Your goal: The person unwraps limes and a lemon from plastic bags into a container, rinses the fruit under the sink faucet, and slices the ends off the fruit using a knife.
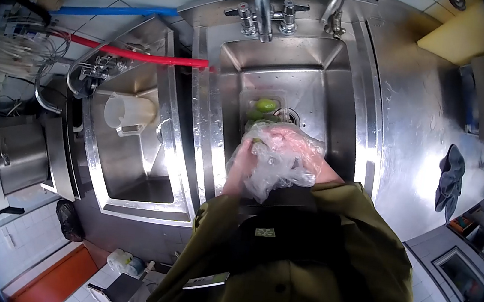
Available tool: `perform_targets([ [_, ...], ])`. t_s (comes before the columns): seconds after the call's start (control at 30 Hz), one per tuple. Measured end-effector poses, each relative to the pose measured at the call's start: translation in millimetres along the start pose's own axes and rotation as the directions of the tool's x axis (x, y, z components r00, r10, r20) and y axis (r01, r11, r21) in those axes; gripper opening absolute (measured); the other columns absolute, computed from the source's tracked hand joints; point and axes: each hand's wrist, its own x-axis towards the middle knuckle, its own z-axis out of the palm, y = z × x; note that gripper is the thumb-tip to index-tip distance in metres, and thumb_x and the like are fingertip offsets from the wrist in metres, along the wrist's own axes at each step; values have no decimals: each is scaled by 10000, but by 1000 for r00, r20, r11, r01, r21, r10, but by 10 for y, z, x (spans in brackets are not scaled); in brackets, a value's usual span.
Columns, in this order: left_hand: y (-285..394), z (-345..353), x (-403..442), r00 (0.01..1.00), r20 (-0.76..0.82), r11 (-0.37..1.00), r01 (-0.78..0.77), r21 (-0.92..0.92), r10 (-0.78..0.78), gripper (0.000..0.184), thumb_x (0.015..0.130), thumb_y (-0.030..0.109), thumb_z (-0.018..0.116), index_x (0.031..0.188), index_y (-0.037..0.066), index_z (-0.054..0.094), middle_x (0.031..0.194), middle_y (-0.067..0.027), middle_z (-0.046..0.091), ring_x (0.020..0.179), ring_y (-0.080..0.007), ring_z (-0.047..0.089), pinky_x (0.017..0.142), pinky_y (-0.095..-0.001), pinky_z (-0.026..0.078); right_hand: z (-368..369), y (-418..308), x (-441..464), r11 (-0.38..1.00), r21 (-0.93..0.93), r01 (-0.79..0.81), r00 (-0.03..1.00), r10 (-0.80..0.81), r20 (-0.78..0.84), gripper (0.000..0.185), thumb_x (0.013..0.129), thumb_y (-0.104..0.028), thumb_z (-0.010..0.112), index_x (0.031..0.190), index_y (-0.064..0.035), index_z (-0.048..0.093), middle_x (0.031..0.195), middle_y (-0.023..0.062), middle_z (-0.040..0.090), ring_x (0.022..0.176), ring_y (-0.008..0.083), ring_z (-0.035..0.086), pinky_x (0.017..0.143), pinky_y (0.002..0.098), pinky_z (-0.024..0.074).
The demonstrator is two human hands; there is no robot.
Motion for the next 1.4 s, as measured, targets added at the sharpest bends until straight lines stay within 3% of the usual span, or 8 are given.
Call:
perform_targets([
  [0.23, -64, 272, 144, 965, -43, 922, 234, -308, -260, 490, 840, 525, 434, 956, 66, 561, 801, -44, 614, 706, -177, 589, 681, -328, 494, -175, 202, -201, 995, 3, -103, 990, 102, -94, 250, 830, -242, 521, 840, -3, 591, 745, 139, 589, 677, 249, 565, 620, 352, 447],
  [0.57, -333, -468, 373, 950, 44, 947, 311, -79, -309, 534, 852, 473, 451, 1084, -4, 517, 990, -110, 593, 910, -201, 558, 815, -304, 435, -493, 708, -110, 862, -454, -227, 834, -69, -547, 320, 844, -310, 493, 834, -2, 580, 703, 173, 577, 653, 304, 566, 613, 394, 451],
  [0.87, -388, -377, 341, 977, 71, 974, 208, -92, -202, 455, 845, 337, 447, 1145, -4, 454, 1083, -158, 533, 939, -289, 542, 848, -404, 434, -843, 732, -295, 337, -860, -384, 812, -320, -488, 215, 840, -215, 453, 739, -58, 561, 623, 150, 571, 600, 343, 559, 557, 424, 457],
  [0.97, -385, -309, 390, 953, 39, 904, 299, -305, -302, 456, 837, 364, 455, 1121, 8, 476, 1058, -147, 542, 920, -296, 542, 838, -419, 437, -815, 845, -410, 531, -797, -288, 823, -288, -490, 219, 839, -223, 464, 714, -65, 548, 623, 141, 572, 605, 321, 568, 553, 407, 461],
  [1.07, -261, 29, 277, 960, 154, 778, 279, -563, -233, 577, 813, 497, 437, 1111, 5, 484, 992, -158, 560, 861, -298, 561, 819, -452, 457, -668, 418, -584, 401, -909, -117, 957, -199, -211, 286, 805, -281, 511, 689, -21, 533, 649, 143, 573, 659, 346, 563, 589, 416, 452],
  [1.13, -338, -237, 375, 976, 141, 890, 209, -405, -165, 523, 784, 431, 463, 1088, 6, 488, 936, -138, 562, 860, -279, 545, 845, -459, 439, -931, 701, -567, 792, -522, -317, 809, -61, -584, 325, 792, -314, 519, 693, -5, 521, 660, 169, 563, 677, 366, 554, 606, 410, 441],
  [1.3, -295, -150, 287, 973, 188, 912, 195, -360, -134, 420, 732, 303, 514, 1072, 56, 505, 966, -135, 566, 966, -296, 524, 862, -505, 418, -945, 157, -488, 824, -476, -307, 702, -142, -698, 220, 791, -225, 532, 693, -30, 504, 640, 175, 524, 628, 351, 540, 578, 425, 411],
  [1.4, -252, -382, 401, 978, 160, 884, 190, -427, -133, 318, 767, 289, 532, 990, 62, 538, 985, -135, 576, 983, -308, 524, 846, -496, 433, -944, 5, -552, 528, -781, -332, 718, -395, -573, 147, 769, -184, 529, 694, -60, 509, 638, 155, 524, 614, 338, 539, 563, 443, 409],
])
